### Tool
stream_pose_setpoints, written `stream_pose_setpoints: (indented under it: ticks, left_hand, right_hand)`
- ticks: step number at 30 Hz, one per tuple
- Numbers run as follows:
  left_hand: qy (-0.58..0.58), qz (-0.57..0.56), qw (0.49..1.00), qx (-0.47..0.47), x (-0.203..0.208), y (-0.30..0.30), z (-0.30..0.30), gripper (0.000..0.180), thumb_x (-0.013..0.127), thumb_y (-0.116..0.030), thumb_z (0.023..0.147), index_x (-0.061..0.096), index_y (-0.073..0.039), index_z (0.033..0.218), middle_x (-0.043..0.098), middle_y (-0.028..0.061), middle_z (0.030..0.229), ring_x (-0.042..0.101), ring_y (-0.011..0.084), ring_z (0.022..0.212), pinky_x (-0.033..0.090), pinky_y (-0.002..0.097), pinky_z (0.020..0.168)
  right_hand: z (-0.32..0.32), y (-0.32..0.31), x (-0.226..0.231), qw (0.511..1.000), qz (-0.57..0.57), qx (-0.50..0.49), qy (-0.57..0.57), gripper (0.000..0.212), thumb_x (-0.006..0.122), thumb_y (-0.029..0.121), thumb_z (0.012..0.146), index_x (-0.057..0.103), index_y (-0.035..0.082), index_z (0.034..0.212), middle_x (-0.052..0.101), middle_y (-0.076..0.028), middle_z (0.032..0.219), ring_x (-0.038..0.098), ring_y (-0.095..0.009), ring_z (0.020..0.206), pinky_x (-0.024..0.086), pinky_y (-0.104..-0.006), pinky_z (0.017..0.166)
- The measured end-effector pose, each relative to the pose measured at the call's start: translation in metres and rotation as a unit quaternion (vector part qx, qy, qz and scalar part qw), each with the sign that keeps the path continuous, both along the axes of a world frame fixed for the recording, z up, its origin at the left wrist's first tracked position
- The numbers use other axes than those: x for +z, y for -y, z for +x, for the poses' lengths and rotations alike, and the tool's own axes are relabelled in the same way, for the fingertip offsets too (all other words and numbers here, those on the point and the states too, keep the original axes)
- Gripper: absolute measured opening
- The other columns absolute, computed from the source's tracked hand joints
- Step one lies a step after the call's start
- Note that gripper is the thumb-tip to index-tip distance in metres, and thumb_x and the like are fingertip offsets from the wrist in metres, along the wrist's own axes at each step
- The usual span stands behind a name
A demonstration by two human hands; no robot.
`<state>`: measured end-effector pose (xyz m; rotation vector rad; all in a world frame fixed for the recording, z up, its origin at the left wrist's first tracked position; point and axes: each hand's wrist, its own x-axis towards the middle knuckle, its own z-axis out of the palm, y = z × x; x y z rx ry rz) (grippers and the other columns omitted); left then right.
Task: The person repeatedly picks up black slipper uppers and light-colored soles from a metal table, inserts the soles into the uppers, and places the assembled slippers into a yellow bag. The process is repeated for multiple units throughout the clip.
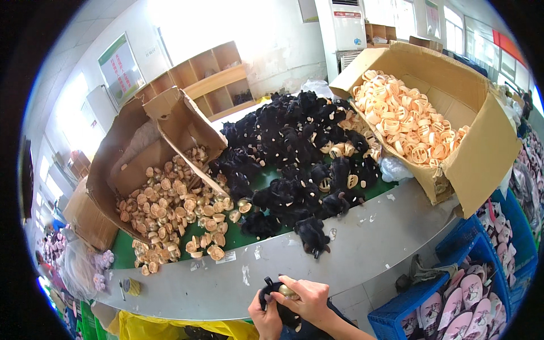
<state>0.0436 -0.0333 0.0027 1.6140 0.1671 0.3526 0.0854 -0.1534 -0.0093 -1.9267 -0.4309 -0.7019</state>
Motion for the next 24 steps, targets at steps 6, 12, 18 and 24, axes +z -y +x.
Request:
stream_pose_setpoints:
  ticks: [6, 12, 18, 24]
  left_hand:
    - [0.013, 0.057, 0.998, 0.032, 0.008, 0.01, 0.004, 0.017, 0.061, -0.013, 0.101, 0.065, 0.003, 0.097, 0.064, 0.0082, 0.074, 0.056, 0.0094, 0.071, 0.048, 0.0282, 0.064]
    - [-0.006, 0.061, 0.998, 0.026, 0.003, 0.007, 0.001, 0.018, 0.062, -0.014, 0.101, 0.066, 0.002, 0.098, 0.066, 0.0079, 0.074, 0.057, 0.0093, 0.07, 0.049, 0.0288, 0.064]
    - [-0.007, 0.039, 0.999, 0.037, 0.01, 0.011, -0.003, 0.018, 0.062, -0.015, 0.101, 0.066, 0.002, 0.097, 0.067, 0.0088, 0.077, 0.058, 0.01, 0.071, 0.05, 0.0287, 0.067]
    - [-0.027, 0.03, 0.999, -0.01, 0.02, 0.02, 0.01, 0.016, 0.065, -0.015, 0.101, 0.067, 0.001, 0.1, 0.066, 0.0059, 0.079, 0.057, 0.0095, 0.075, 0.049, 0.028, 0.069]
  right_hand:
    - [0.006, 0.0, 0.004, 0.999, 0.034, -0.021, -0.004, 0.039, 0.087, 0.032, 0.081, 0.076, 0.004, 0.105, 0.069, -0.007, 0.069, 0.067, -0.017, 0.056, 0.05, -0.0262, 0.053]
    - [0.004, 0.002, 0.005, 1.0, 0.015, -0.014, -0.019, 0.034, 0.086, 0.028, 0.082, 0.076, 0.004, 0.103, 0.068, -0.008, 0.067, 0.066, -0.018, 0.054, 0.05, -0.0268, 0.052]
    - [0.0, 0.0, 0.001, 0.999, -0.025, -0.029, 0.016, 0.026, 0.083, 0.023, 0.083, 0.077, 0.005, 0.101, 0.065, -0.008, 0.062, 0.064, -0.021, 0.051, 0.049, -0.03, 0.05]
    - [0.014, 0.014, 0.002, 0.992, -0.05, -0.102, 0.06, 0.03, 0.079, 0.037, 0.088, 0.077, 0.01, 0.101, 0.058, -0.003, 0.054, 0.058, -0.02, 0.045, 0.043, -0.0307, 0.045]
